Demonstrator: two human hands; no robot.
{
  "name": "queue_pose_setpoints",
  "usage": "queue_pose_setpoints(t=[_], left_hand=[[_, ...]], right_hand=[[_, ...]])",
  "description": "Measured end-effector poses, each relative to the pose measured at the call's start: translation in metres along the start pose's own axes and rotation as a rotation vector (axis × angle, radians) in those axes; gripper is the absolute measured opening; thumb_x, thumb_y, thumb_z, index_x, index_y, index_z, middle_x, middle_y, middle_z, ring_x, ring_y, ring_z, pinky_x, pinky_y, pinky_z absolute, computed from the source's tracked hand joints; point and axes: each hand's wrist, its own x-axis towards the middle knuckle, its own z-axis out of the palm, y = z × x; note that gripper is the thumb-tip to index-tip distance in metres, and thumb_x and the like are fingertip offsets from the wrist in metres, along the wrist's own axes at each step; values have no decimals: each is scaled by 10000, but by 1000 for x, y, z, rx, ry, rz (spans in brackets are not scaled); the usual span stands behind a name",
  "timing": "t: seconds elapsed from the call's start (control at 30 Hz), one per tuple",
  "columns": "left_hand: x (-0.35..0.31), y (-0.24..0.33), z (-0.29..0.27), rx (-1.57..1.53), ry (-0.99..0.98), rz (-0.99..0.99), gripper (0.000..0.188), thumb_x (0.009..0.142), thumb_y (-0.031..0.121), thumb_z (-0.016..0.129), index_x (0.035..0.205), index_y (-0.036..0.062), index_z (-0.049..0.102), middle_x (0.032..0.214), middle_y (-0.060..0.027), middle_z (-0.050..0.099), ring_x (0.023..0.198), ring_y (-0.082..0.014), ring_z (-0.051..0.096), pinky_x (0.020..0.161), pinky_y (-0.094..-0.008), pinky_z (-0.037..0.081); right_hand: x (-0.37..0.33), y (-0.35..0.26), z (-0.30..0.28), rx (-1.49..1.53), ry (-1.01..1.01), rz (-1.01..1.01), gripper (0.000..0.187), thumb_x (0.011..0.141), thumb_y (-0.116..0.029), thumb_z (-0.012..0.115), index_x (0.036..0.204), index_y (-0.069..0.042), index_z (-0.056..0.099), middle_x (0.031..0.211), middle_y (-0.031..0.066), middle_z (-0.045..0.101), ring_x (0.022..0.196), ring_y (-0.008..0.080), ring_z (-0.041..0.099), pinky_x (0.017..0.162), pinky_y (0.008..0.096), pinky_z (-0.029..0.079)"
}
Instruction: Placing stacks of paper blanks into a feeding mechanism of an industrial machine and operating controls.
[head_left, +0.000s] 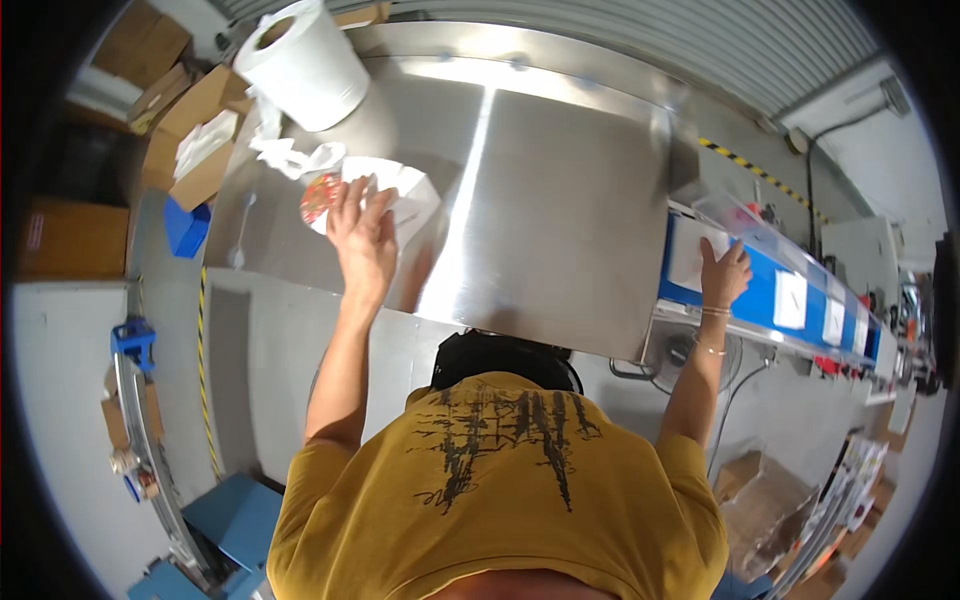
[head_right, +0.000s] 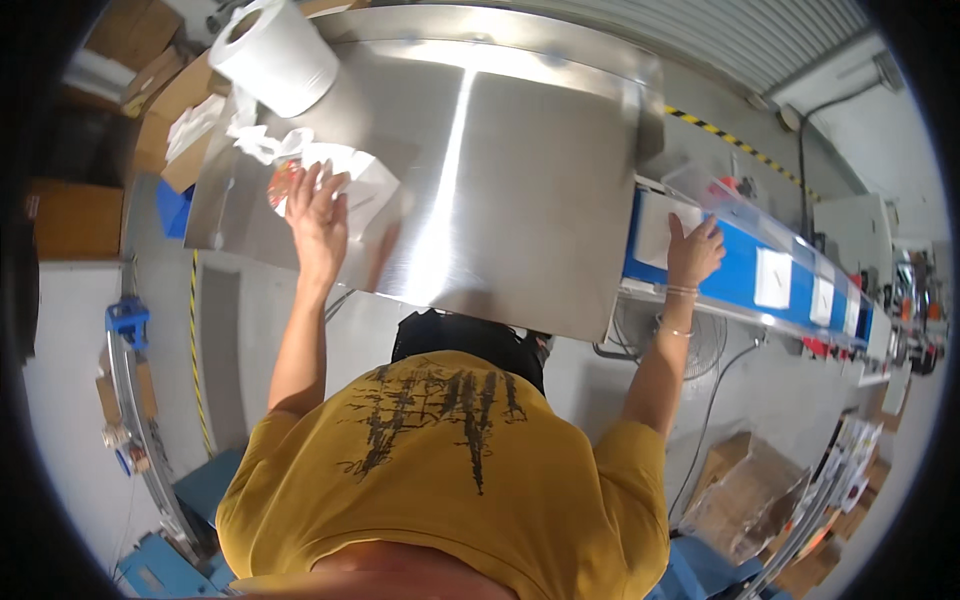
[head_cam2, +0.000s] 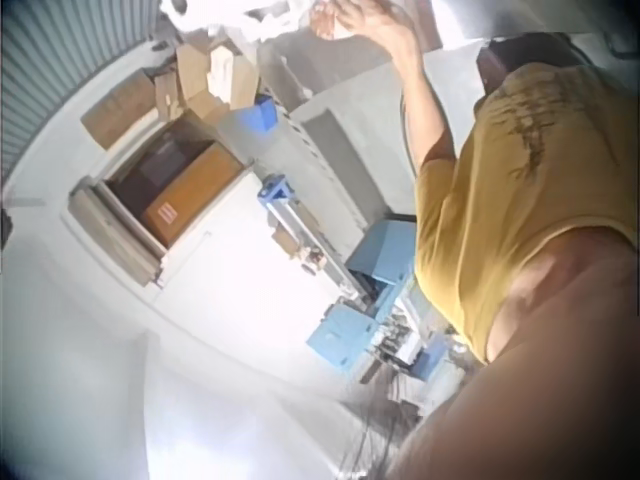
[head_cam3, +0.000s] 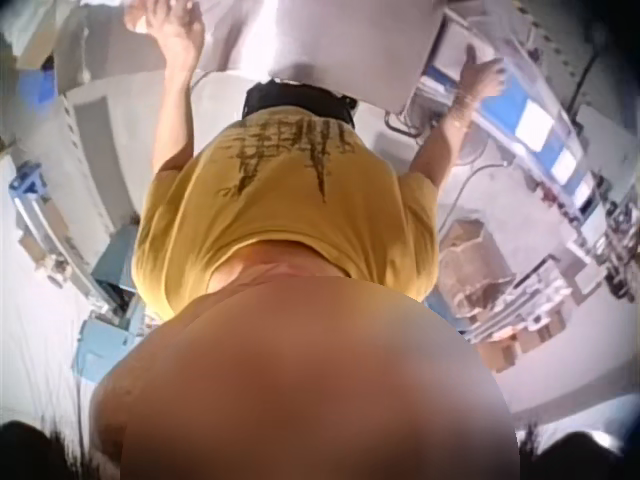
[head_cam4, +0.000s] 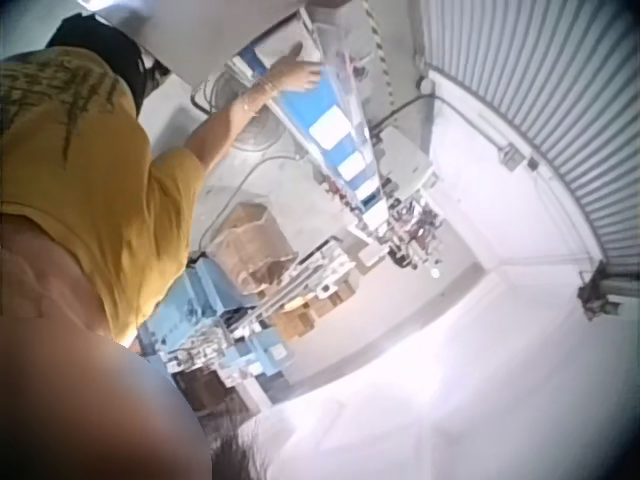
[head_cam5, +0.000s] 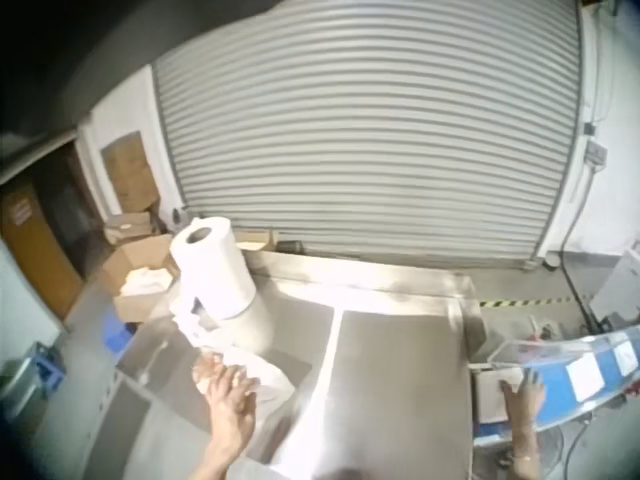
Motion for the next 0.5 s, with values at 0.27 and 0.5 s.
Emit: queue_pose_setpoints(t=[0.27,0.5], left_hand=[[-5,8,-14,-10,-97,-19,267,759,-13,612,969,139,674,1370,-158,450,1342,-390,286,1094,-526,152],[1,-10,-2,69,33,-34,426,803,51,625,1221,118,572,1362,-158,454,1325,-382,314,1070,-534,207]], right_hand=[[-78,-262,2,975,-823,-910,585,791,-178,707,1321,-171,461,1389,108,393,1247,284,423,917,358,450],[-90,-267,30,1026,-973,-750,360,892,-259,628,1121,-9,507,1099,122,565,1078,201,531,825,305,481]])
